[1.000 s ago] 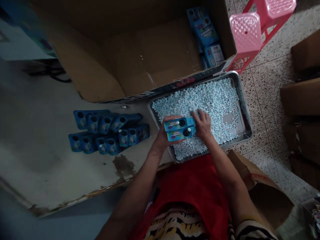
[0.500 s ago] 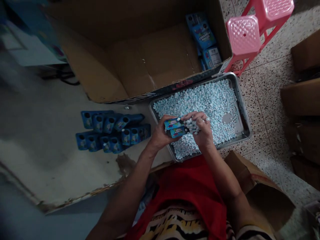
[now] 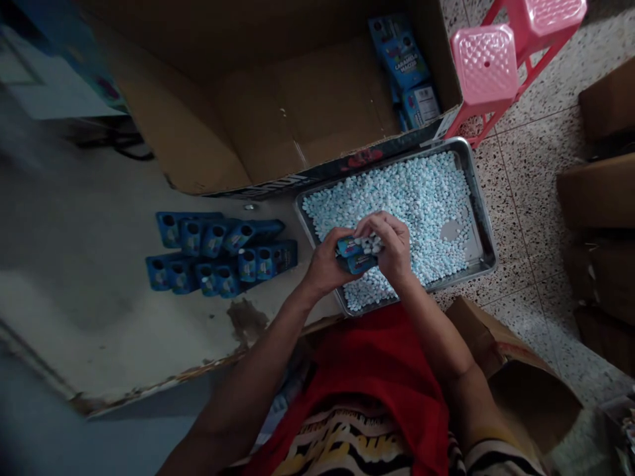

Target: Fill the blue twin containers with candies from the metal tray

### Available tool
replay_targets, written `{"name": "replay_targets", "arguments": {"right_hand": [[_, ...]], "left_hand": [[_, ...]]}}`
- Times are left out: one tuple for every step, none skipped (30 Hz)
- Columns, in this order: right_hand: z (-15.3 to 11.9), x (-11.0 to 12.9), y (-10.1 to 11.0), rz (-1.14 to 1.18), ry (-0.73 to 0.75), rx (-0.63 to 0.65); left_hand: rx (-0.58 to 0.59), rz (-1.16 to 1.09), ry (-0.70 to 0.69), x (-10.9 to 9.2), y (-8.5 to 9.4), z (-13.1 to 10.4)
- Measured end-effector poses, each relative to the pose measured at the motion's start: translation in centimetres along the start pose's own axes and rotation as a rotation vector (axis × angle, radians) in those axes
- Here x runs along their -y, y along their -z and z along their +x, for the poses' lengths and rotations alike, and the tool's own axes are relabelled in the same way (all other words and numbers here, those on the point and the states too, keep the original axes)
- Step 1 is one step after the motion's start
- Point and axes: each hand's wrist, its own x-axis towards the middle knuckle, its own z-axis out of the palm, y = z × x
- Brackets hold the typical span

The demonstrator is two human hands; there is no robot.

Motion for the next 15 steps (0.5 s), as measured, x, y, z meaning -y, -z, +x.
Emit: {"name": "replay_targets", "arguments": {"right_hand": [[0.2,-0.1,0.1,-0.009,-0.013,-0.080],[0.5,-0.2,0.5,0.002,-0.045,-0.167],[0.8,-0.4,1.0,0.039,-0.098,-0.244],[1.1,-0.5,1.8,0.099,-0.173,-0.302],[1.4,-0.6,2.8,0.175,-0.266,-0.344],[1.5,-0.8,3.9,0.254,-0.371,-0.384],[1.6,-0.9,5.1,0.323,-0.472,-0.435],[1.6,-1.0,6.2,0.371,-0.558,-0.504],[1.4,-1.0,7.2,0.399,-0.625,-0.582],[1.2,-1.1,8.0,0.409,-0.669,-0.652],[0.9,-1.1,8.5,0.408,-0.693,-0.696],[0.5,-1.1,8.9,0.398,-0.701,-0.706],[0.1,-1.1,9.1,0.376,-0.700,-0.684],[-0.2,-1.1,9.2,0.332,-0.688,-0.639],[-0.5,-1.2,9.2,0.259,-0.665,-0.582]], "left_hand": [[0.017,0.019,-0.017,-0.1,-0.1,0.1],[0.033,0.039,-0.022,-0.2,0.0,0.1],[0.040,0.059,-0.017,-0.3,0.1,0.2],[0.029,0.082,-0.005,-0.4,0.4,0.2],[0.003,0.111,0.008,-0.5,0.6,0.2],[-0.030,0.146,0.016,-0.6,0.9,0.2],[-0.057,0.181,0.015,-0.6,1.1,0.2],[-0.072,0.209,0.006,-0.5,1.3,0.3],[-0.076,0.223,-0.004,-0.4,1.5,0.4],[-0.076,0.221,-0.010,-0.2,1.7,0.4],[-0.081,0.199,-0.007,0.1,1.9,0.4],[-0.100,0.156,0.010,0.5,2.0,0.4],[-0.136,0.092,0.032,0.9,2.1,0.3],[-0.170,0.010,0.053,1.3,2.1,0.1],[-0.182,-0.087,0.061,1.6,2.1,-0.1]]}}
